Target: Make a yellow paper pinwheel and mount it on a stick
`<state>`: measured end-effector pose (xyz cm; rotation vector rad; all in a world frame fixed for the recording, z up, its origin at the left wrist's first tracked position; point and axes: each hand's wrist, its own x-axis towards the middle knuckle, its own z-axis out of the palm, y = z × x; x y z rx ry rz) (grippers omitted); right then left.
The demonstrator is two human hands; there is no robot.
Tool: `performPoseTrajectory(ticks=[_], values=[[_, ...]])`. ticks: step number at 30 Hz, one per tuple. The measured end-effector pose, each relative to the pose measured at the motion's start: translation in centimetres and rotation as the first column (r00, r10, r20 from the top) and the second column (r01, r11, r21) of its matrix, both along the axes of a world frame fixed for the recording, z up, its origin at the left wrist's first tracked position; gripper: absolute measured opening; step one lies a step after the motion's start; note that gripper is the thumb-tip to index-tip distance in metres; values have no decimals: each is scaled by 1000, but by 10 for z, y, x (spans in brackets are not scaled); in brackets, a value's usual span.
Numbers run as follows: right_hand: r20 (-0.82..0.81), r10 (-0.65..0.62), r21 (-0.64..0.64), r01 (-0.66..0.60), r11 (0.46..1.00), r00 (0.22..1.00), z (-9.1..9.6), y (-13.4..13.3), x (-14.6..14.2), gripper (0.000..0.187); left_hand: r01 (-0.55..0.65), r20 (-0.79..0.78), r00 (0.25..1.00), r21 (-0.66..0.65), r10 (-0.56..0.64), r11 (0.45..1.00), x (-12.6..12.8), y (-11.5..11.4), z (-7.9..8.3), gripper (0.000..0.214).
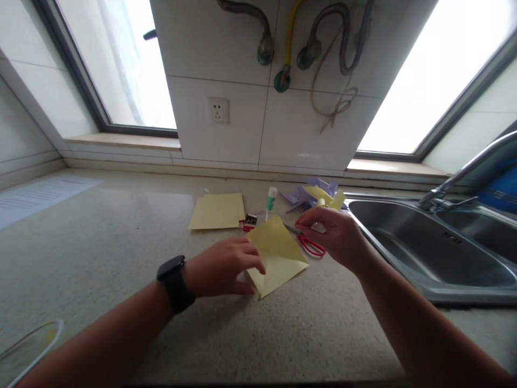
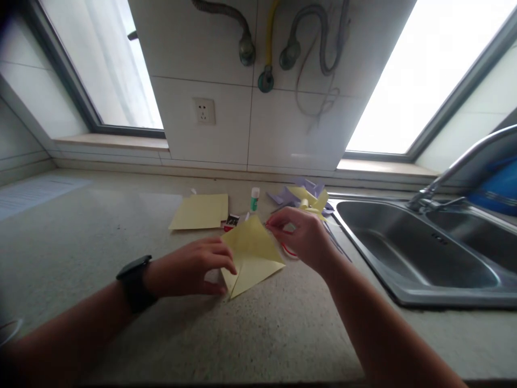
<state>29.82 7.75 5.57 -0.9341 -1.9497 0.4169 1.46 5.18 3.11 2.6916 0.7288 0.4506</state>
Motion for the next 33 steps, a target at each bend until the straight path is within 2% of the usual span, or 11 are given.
performPoseTrajectory(ticks=[4, 7, 9, 13, 16, 19, 27, 30, 33], values=[[-7, 95, -3, -95, 995, 995, -10, 5, -10, 5, 117, 62, 991, -27, -115, 993, 6, 12, -21, 11], [-19, 140, 13, -140, 990, 990, -20, 0, -12, 6, 129, 111, 986, -69, -121, 989, 5, 16, -27, 5], [-15, 175, 22, -175, 984, 984, -25, -6, -13, 8, 72, 157, 986, -113, -54, 991, 4, 17, -28, 9], [-19, 277, 18, -277, 961, 961, -31, -16, -20, 12, -124, 246, 952, -231, 181, 965, 7, 14, -31, 16], [-67, 339, -19, -341, 940, 938, -37, -22, -29, 15, -206, 292, 899, -375, 326, 904, 11, 12, -34, 15], [-71, 347, -47, -351, 935, 935, -42, -24, -36, 13, -224, 321, 846, -508, 425, 832, 13, 9, -37, 12], [-62, 330, -24, -332, 943, 942, -40, -27, -45, 12, -188, 383, 749, -658, 540, 729, 12, 4, -36, 10], [-45, 321, -11, -322, 947, 946, -39, -28, -46, 13, -162, 401, 743, -670, 536, 725, 13, 3, -37, 7], [-33, 299, -19, -300, 954, 954, -39, -29, -46, 15, -136, 425, 747, -655, 511, 743, 13, 4, -38, 5]])
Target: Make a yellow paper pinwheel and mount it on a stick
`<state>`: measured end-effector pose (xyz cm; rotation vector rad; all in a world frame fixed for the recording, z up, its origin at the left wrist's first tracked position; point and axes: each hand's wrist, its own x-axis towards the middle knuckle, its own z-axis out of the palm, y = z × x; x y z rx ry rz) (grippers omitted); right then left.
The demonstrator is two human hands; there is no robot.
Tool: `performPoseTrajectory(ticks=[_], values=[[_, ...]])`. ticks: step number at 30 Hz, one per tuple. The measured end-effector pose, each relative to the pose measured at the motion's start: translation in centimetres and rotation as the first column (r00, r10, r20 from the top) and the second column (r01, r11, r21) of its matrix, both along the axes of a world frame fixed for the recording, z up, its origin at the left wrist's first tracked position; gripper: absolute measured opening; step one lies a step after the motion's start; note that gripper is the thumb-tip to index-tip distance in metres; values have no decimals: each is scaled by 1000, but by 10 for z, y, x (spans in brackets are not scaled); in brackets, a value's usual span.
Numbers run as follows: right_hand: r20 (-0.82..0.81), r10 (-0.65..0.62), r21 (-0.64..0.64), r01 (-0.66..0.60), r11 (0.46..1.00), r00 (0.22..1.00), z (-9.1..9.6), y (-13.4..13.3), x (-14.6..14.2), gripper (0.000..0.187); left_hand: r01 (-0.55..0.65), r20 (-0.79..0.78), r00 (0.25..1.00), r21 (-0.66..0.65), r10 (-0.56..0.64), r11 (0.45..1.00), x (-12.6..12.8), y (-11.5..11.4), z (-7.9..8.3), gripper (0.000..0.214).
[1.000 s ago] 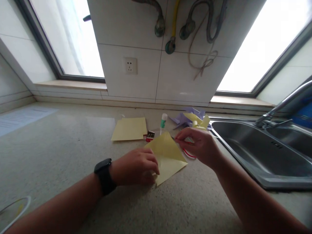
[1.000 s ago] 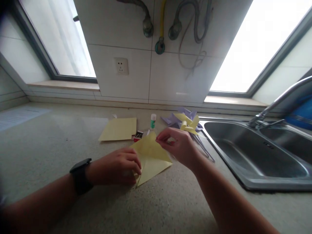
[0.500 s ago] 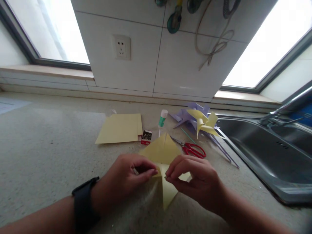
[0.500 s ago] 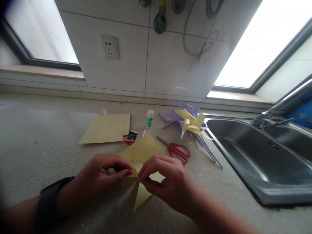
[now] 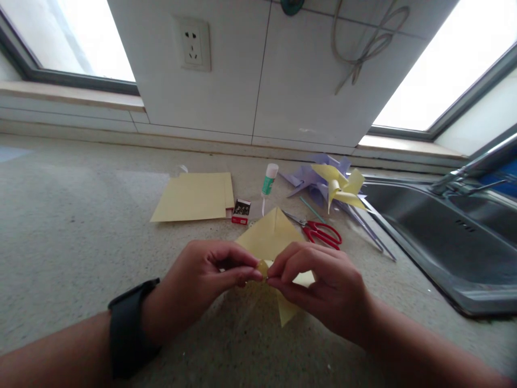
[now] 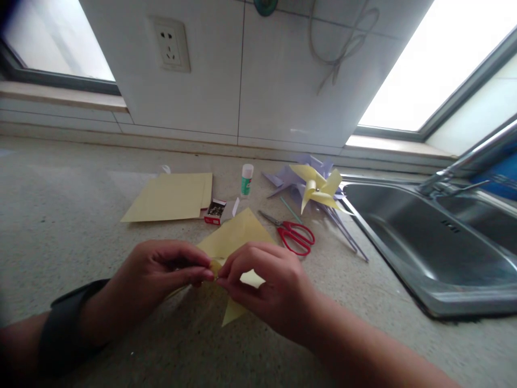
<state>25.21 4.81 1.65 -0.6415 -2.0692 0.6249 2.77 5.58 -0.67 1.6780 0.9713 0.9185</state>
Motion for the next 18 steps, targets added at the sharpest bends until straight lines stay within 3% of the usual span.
performPoseTrajectory(ticks=[18], values=[[34, -35, 8, 35, 999, 999, -3, 0, 0, 11, 57, -54, 997, 191, -47, 980, -1, -1, 4, 6]])
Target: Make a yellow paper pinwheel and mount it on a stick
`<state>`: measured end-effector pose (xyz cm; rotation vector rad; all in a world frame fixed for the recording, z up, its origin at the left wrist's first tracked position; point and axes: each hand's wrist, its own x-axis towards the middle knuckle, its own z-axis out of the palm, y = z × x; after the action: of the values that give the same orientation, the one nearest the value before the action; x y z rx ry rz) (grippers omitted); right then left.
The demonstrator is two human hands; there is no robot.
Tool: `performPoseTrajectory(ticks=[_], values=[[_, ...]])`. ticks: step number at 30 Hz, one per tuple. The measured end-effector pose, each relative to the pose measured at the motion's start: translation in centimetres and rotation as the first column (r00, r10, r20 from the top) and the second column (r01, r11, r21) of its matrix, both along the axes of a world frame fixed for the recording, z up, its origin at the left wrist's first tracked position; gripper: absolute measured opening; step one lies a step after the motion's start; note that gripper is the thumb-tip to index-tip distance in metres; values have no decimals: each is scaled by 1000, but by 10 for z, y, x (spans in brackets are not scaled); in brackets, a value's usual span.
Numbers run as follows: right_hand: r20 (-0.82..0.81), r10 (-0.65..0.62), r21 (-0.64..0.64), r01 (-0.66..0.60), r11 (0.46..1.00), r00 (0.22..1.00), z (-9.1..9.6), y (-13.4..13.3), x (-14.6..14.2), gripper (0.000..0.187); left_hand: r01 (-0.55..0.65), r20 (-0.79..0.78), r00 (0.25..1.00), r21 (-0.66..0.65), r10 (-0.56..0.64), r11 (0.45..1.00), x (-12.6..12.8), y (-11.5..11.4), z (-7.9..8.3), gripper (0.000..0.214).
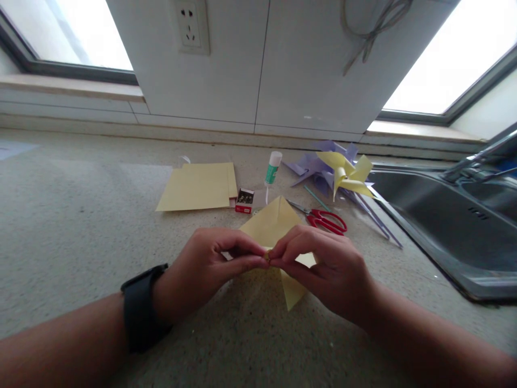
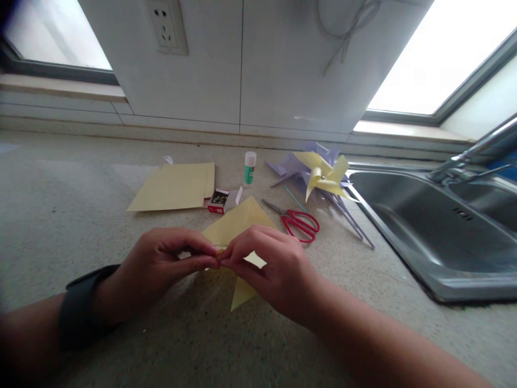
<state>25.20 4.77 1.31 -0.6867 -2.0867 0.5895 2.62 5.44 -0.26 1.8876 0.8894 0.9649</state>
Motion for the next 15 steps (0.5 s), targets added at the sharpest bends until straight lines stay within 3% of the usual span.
performPoseTrajectory(ticks=[15], values=[[51, -113, 25, 112, 993, 992, -3, 4, 0, 12, -6, -42, 999, 95, 10, 995, 0, -1, -2, 10]])
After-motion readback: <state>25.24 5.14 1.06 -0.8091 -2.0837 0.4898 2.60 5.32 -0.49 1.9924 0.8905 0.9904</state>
